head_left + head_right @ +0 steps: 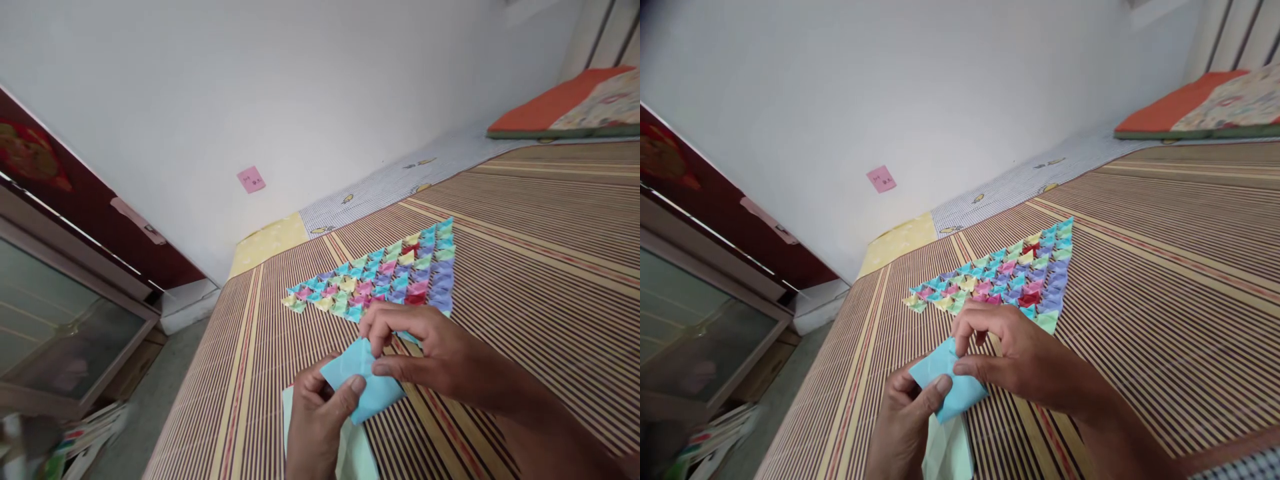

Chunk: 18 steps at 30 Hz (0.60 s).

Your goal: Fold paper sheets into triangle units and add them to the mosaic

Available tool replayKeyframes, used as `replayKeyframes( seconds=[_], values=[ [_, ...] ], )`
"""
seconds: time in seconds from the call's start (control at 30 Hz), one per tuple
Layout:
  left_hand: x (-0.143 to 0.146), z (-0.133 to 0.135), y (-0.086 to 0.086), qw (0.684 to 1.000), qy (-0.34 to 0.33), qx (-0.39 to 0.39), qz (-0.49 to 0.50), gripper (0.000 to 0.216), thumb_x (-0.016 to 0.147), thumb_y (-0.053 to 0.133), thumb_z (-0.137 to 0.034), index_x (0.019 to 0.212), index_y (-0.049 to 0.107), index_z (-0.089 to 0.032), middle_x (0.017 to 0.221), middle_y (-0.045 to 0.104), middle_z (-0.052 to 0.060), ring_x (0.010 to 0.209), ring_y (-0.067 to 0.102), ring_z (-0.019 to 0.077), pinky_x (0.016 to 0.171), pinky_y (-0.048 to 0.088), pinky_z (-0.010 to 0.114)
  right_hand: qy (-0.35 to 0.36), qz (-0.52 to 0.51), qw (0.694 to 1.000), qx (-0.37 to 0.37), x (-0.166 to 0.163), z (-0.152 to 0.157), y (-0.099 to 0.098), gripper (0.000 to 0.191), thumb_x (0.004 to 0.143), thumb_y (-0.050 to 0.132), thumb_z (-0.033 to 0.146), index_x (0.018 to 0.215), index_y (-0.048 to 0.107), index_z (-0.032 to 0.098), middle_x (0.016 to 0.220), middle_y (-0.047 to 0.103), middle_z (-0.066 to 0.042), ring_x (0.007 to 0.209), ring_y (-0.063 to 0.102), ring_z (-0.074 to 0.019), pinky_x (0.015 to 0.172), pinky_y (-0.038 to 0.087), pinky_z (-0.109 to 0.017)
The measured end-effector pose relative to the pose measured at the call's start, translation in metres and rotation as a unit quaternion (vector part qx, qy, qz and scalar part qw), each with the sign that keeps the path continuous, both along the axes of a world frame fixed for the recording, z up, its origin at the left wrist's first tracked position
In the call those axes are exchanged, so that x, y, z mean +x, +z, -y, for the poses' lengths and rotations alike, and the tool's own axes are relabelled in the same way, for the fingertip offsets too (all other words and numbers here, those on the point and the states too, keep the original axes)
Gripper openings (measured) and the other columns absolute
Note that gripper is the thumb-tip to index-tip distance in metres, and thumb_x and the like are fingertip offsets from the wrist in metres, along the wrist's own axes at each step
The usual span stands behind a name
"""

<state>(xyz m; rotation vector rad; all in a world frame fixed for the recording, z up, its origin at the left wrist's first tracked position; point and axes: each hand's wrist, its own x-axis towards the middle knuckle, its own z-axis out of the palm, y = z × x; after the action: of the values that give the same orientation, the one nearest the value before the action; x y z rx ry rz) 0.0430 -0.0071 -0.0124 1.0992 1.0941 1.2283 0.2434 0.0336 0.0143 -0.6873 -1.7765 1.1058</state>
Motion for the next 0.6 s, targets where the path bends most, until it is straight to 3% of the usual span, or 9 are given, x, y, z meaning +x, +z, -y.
replayKeyframes(
  seconds=[0.2, 0.37, 0.6],
  values=[
    [0.000, -0.001, 0.000, 1.000, 0.010, 0.003, -0.007, 0.030, 0.070, 0.086, -0.037, 0.061, 0.069, -0.014, 0.064, 0.055, 0.001, 0.063, 0.046, 0.0128, 0.062, 0.041, 0.025, -0.037, -0.010, 0.997, -0.072, -0.009, 0.004, 0.002, 0.014, 0.086, 0.065, 0.025, 0.073, 0.062, 0.020, 0.067, 0.054, 0.003, 0.063, 0.047, -0.0128, 0.058, 0.038, -0.026],
    [0.000, 0.000, 0.004, 0.999, 0.016, 0.011, -0.036, 0.032, 0.072, 0.084, -0.036, 0.057, 0.066, -0.014, 0.065, 0.057, 0.001, 0.063, 0.046, 0.0132, 0.062, 0.041, 0.026, -0.041, -0.019, 0.994, -0.104, -0.014, 0.005, 0.003, 0.014, 0.083, 0.065, 0.025, 0.071, 0.060, 0.019, 0.063, 0.051, 0.004, 0.060, 0.044, -0.0117, 0.054, 0.035, -0.025],
    [0.000, 0.001, 0.005, 0.997, 0.026, 0.022, -0.063, 0.032, 0.072, 0.083, -0.036, 0.057, 0.064, -0.015, 0.063, 0.054, 0.000, 0.062, 0.043, 0.0123, 0.059, 0.037, 0.025, -0.061, -0.017, 0.994, -0.090, -0.016, 0.004, 0.000, 0.013, 0.081, 0.064, 0.018, 0.070, 0.058, 0.019, 0.063, 0.051, 0.005, 0.059, 0.044, -0.0109, 0.053, 0.035, -0.023]
  ],
)
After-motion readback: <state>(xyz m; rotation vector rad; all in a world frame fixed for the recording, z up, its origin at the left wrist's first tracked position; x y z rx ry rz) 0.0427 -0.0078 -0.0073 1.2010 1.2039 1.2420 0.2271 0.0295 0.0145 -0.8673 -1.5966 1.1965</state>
